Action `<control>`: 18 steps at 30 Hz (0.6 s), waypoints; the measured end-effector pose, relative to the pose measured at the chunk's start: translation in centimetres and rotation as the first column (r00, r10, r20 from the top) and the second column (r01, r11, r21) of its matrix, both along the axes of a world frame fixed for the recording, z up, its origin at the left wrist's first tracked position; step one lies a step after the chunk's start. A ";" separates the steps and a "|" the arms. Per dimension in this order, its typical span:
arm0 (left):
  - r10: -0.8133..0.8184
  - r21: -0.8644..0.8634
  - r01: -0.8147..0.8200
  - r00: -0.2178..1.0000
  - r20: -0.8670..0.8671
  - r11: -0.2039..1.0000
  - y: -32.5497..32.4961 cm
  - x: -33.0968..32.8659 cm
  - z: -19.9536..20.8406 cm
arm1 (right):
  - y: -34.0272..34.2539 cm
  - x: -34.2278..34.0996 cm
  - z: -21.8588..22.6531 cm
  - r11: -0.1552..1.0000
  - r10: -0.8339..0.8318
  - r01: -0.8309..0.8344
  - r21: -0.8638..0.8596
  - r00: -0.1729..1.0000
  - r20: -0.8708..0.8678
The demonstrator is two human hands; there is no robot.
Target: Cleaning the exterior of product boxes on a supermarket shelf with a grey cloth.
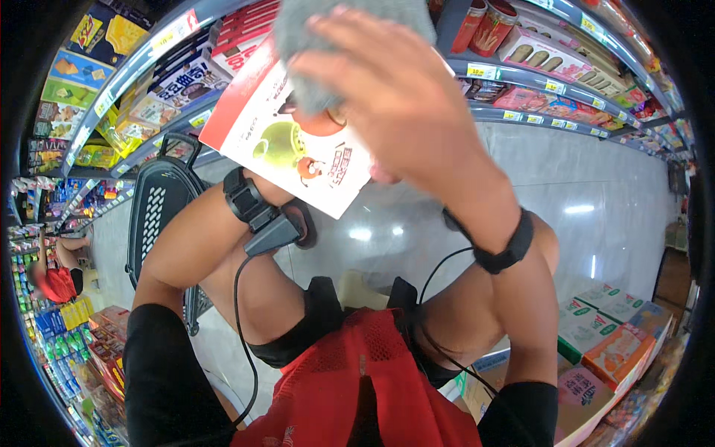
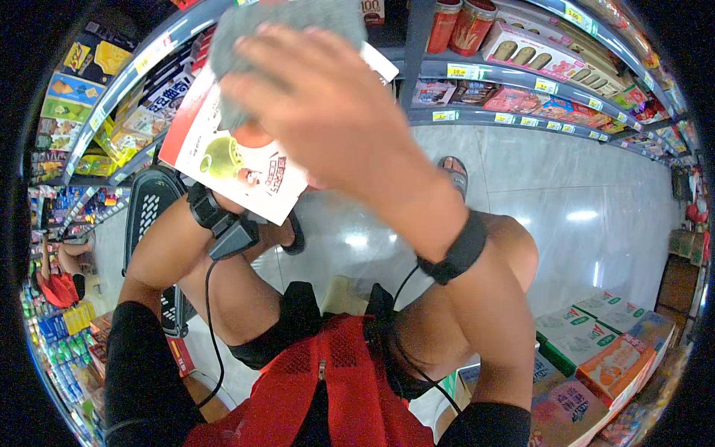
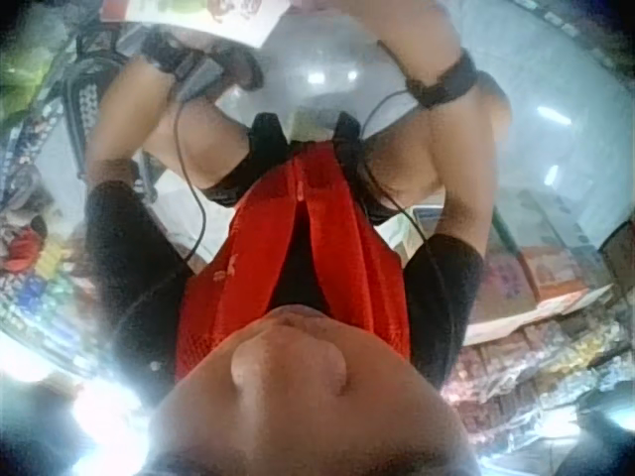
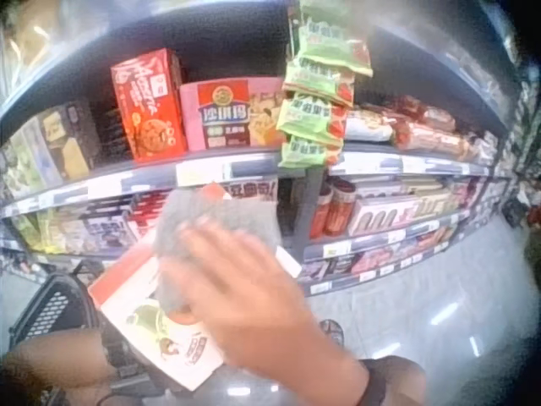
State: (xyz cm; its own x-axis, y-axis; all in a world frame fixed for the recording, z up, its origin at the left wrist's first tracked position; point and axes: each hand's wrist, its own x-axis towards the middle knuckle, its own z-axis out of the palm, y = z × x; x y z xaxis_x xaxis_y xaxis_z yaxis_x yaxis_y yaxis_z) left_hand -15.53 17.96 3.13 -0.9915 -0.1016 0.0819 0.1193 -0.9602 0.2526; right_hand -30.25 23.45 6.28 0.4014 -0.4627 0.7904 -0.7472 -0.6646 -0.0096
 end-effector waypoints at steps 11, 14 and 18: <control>0.137 0.007 -0.137 0.991 0.001 0.991 0.2 1.5 -0.3 | 0.2 -1.3 -1.9 0.985 0.031 -0.082 0.153 0.951 0.308; 0.153 -0.233 -0.220 0.949 -0.274 0.947 -0.4 2.0 -0.2 | 0.7 -0.5 -1.9 0.989 0.056 -0.095 0.116 0.952 0.300; 0.233 -0.234 -0.276 0.953 -0.195 0.932 -1.3 3.8 -0.8 | 2.0 1.3 -1.5 0.956 0.066 -0.133 0.260 0.966 0.251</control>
State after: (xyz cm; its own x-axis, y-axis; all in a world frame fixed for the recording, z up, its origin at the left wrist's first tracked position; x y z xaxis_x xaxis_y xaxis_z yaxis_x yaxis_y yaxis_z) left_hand -11.71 16.62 2.35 -0.9060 -0.3031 0.2953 0.4108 -0.7976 0.4416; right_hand -28.92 25.46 4.83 0.2730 -0.6411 0.7172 -0.6312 -0.6820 -0.3694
